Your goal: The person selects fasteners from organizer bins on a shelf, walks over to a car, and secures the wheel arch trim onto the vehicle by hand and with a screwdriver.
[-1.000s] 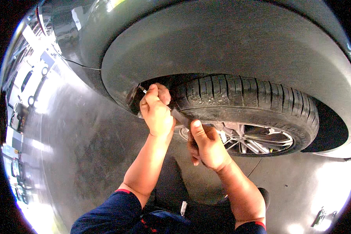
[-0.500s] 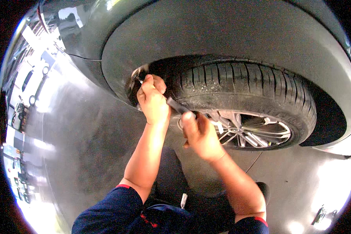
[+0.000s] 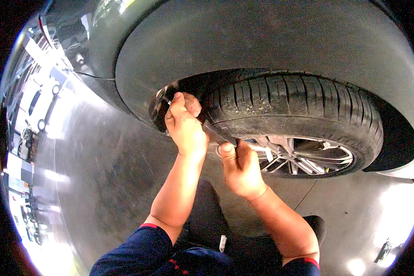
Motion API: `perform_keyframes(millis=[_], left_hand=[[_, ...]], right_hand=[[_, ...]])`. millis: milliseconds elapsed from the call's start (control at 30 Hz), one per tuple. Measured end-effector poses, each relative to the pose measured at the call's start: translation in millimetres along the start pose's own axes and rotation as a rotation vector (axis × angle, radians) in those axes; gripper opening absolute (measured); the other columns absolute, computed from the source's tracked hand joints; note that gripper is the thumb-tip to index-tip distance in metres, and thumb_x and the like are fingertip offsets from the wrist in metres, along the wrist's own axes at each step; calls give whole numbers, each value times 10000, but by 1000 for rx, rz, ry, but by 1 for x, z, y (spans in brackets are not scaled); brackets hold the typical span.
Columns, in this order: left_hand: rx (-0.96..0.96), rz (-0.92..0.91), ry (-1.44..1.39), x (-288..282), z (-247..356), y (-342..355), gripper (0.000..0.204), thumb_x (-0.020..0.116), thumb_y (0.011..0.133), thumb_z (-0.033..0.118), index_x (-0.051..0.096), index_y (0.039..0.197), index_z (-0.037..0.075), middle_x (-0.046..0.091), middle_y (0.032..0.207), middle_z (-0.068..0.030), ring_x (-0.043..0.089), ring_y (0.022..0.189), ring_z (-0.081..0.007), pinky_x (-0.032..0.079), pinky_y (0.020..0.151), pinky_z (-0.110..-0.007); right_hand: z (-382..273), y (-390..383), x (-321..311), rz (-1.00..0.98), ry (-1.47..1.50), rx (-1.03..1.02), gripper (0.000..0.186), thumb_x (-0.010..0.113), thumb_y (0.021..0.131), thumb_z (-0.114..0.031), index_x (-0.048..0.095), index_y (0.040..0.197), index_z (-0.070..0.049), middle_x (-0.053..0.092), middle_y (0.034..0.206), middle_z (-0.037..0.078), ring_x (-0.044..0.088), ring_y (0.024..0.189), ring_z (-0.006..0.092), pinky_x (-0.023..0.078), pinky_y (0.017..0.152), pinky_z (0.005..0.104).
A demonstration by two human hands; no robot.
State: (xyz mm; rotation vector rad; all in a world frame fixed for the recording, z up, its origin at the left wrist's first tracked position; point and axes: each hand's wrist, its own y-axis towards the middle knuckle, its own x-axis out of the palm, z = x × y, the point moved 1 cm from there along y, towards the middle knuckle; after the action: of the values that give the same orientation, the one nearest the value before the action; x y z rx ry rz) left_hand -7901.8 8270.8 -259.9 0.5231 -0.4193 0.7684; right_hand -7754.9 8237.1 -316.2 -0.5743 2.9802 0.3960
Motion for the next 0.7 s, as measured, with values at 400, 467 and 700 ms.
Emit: perform_keyframes(millis=[400,467,700], left_hand=[[-2,11,-2,-1,3,2,412,512,1026,237,483,643,87,458,603,16,405,583,-87,295,585,-283],[-32,15,-12,3,2,3,408,497,1028,244,493,650,91,450,603,25,402,583,-94,293,581,-290],[-1,9,1,2,3,0,419,487,1029,231,450,635,93,438,615,11,390,600,-106,294,605,-291]], right_hand=[[-28,14,-26,-466,734,838,514,444,1048,-611,510,851,-140,333,564,-46,292,431,97,315,411,291],[-26,18,-28,-441,703,746,519,447,1050,-605,520,862,-127,368,573,-38,329,438,103,345,418,292],[6,-6,0,40,-178,-146,313,640,1028,-267,545,978,27,500,590,102,556,530,153,443,483,365]])
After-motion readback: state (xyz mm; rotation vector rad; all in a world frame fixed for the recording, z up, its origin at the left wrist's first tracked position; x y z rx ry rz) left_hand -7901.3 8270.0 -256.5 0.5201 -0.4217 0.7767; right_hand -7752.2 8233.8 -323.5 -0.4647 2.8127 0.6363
